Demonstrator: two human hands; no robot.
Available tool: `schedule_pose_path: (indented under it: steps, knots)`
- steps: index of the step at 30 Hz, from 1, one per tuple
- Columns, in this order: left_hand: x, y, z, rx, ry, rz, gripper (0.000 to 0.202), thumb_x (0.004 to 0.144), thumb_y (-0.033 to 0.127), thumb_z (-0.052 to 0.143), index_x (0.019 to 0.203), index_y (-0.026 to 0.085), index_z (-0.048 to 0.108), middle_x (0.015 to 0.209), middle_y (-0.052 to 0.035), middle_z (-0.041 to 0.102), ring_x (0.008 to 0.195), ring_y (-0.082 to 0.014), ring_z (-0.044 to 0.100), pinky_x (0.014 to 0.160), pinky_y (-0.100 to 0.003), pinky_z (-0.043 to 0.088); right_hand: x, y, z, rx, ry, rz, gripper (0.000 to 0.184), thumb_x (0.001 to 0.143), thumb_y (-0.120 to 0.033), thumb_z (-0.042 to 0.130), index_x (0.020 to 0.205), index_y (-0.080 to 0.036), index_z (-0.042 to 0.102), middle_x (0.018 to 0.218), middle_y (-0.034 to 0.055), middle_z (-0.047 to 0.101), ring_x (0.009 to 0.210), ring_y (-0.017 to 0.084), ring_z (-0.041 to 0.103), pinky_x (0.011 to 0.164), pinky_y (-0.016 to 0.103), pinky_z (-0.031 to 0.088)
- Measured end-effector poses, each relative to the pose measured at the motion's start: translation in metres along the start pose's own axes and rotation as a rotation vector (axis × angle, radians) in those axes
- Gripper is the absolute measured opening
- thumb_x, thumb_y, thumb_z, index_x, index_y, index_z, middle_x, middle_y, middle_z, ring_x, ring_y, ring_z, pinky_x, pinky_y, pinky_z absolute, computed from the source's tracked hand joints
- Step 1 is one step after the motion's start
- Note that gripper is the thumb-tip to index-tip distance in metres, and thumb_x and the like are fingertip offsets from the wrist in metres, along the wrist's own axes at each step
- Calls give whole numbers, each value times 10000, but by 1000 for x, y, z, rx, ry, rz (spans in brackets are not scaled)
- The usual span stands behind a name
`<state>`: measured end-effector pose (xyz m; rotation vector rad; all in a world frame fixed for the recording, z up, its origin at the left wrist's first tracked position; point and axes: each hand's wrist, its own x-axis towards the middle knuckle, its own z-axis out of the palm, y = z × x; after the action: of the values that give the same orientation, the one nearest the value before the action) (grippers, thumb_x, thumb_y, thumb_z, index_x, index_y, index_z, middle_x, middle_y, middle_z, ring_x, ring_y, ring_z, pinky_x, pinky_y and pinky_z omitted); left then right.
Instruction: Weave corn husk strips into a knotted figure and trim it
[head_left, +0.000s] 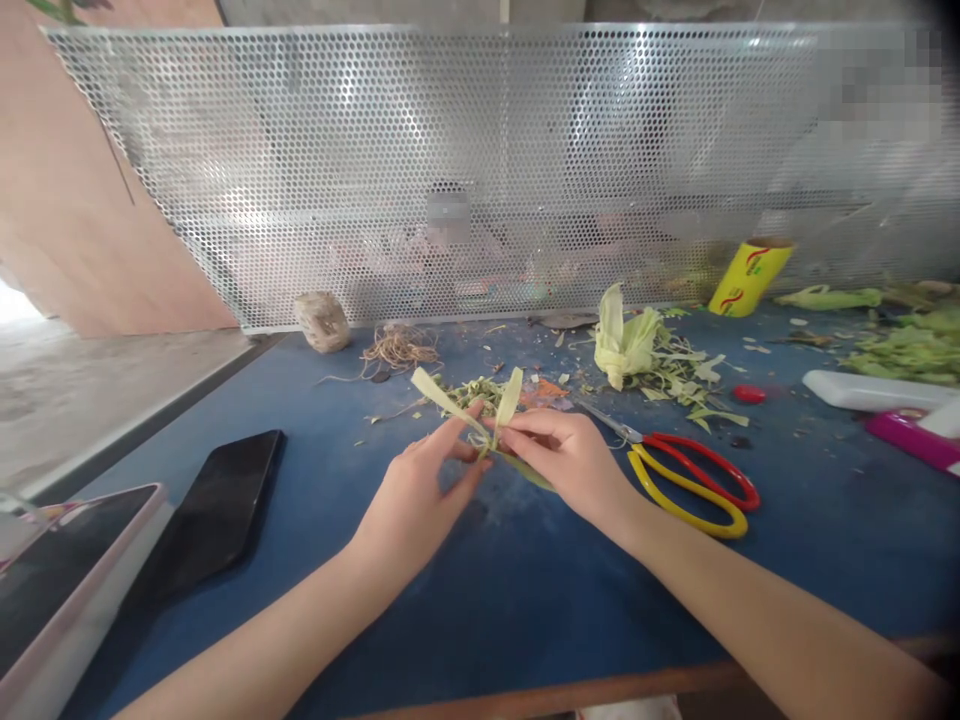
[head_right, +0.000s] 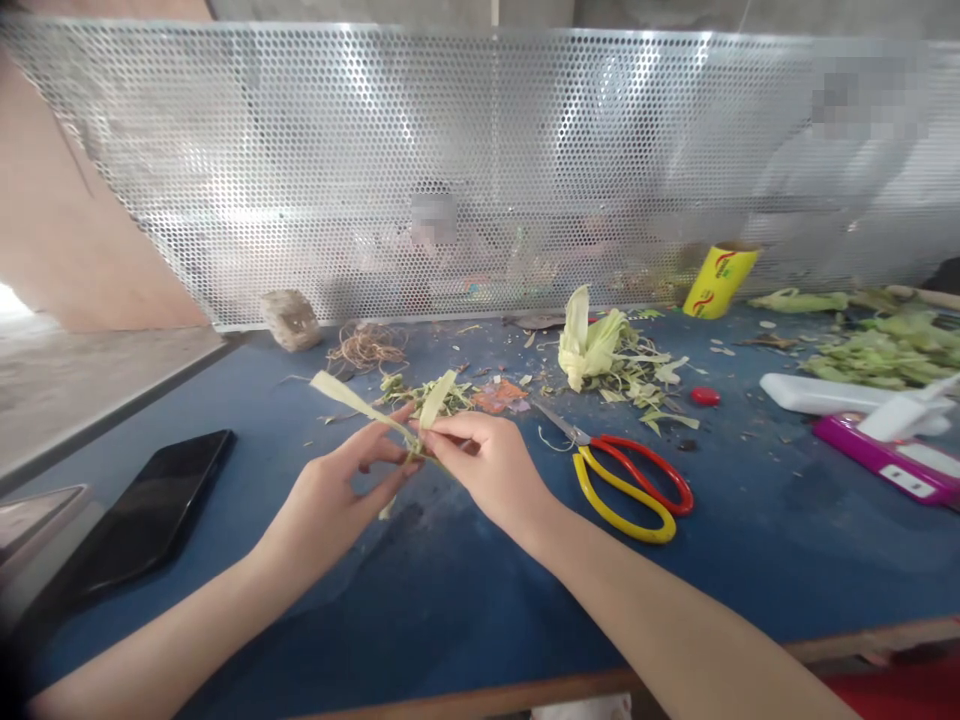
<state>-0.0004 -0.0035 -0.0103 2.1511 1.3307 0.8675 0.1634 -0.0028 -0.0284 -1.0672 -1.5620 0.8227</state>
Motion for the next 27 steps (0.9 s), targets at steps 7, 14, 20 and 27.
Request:
schedule_pose_path:
  steps: [7,14,20,27]
  knots:
    - [3,1,2,-399,-103,-159,447,748,265,570,1182,189,493,768,-9,706,774,-182,634,720,-267,471,-1,1,2,-164,-8,-116,148,774,-238,526,764,-197,668,808,34,676,732,167,599,654,278,462]
    - [5,-2,4,-551,-68,-213,217,686,255,649,875,152,676,651,-7,690,566,-123,607,529,-195,465,-3,-6,1,-77,-156,-135,191,758,-119,474,919,-210,522,800,0,597,742,119,570,674,247,459]
    - [5,-3,1,-637,-30,-250,204,680,281,657,840,155,664,613,-18,684,547,-169,654,404,-177,427,-3,-3,-1,-51,-176,-52,248,752,-170,533,980,-243,467,816,-8,551,759,117,559,672,257,465]
    - [3,2,-2,-574,96,-166,97,647,235,678,686,151,648,566,-2,656,458,-156,637,357,-166,419,-3,-4,-1,-52,-150,-29,176,723,-134,570,873,-215,529,699,-28,536,657,102,546,656,256,469]
